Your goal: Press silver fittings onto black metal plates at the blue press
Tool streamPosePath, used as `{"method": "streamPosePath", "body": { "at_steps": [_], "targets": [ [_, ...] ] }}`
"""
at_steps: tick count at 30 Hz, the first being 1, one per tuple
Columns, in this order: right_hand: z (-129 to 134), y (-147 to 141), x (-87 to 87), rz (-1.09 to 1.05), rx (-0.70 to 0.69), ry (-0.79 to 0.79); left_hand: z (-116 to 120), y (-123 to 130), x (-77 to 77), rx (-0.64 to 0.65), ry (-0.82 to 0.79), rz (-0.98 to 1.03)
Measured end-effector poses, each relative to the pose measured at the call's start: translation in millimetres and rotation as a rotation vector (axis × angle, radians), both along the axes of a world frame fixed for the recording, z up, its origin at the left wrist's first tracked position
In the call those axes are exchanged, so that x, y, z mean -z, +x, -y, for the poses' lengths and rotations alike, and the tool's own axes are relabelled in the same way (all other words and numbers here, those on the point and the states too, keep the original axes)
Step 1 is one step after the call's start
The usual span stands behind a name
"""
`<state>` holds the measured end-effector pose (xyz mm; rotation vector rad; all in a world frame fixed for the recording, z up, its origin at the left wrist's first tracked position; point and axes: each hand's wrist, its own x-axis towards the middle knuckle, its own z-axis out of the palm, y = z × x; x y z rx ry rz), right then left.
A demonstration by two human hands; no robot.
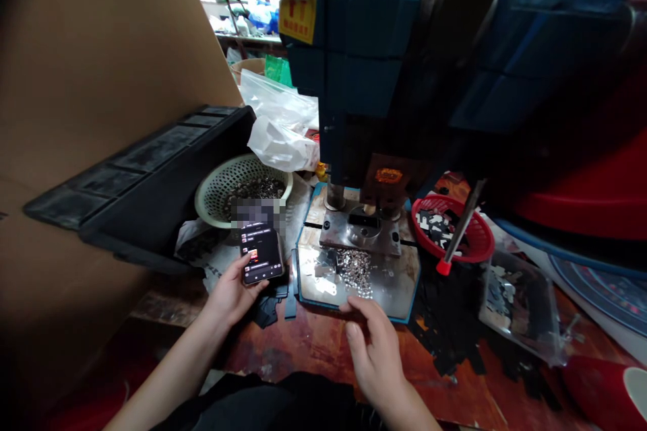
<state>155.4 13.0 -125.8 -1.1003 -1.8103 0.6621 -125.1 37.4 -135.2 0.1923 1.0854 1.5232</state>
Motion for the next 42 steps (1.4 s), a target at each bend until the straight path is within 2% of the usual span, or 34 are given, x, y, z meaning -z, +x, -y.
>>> {"method": "streamPosePath", "body": {
  "at_steps": [13, 31, 35, 42],
  "targets": [
    [0.1, -0.4, 0.2, -0.009, -0.038, 0.001, 1.2, 3.0, -7.0, -0.024, 0.01, -0.095],
    [6.5, 2.7, 3.8, -0.043, -0.056, -0.038, 1.2, 9.6, -18.5, -0.076, -0.004, -0.072],
    [6.1, 0.2, 3.7, -0.045, -0.068, -0.06, 2.0, 13.3, -25.9, -0.087, -0.002, -0.037],
    [-1.9, -15.9, -5.8, -0.014, -0.174, -0.131, 8.0, 18.5, -43.5, -0.09, 0.034, -0.01]
  ]
}}
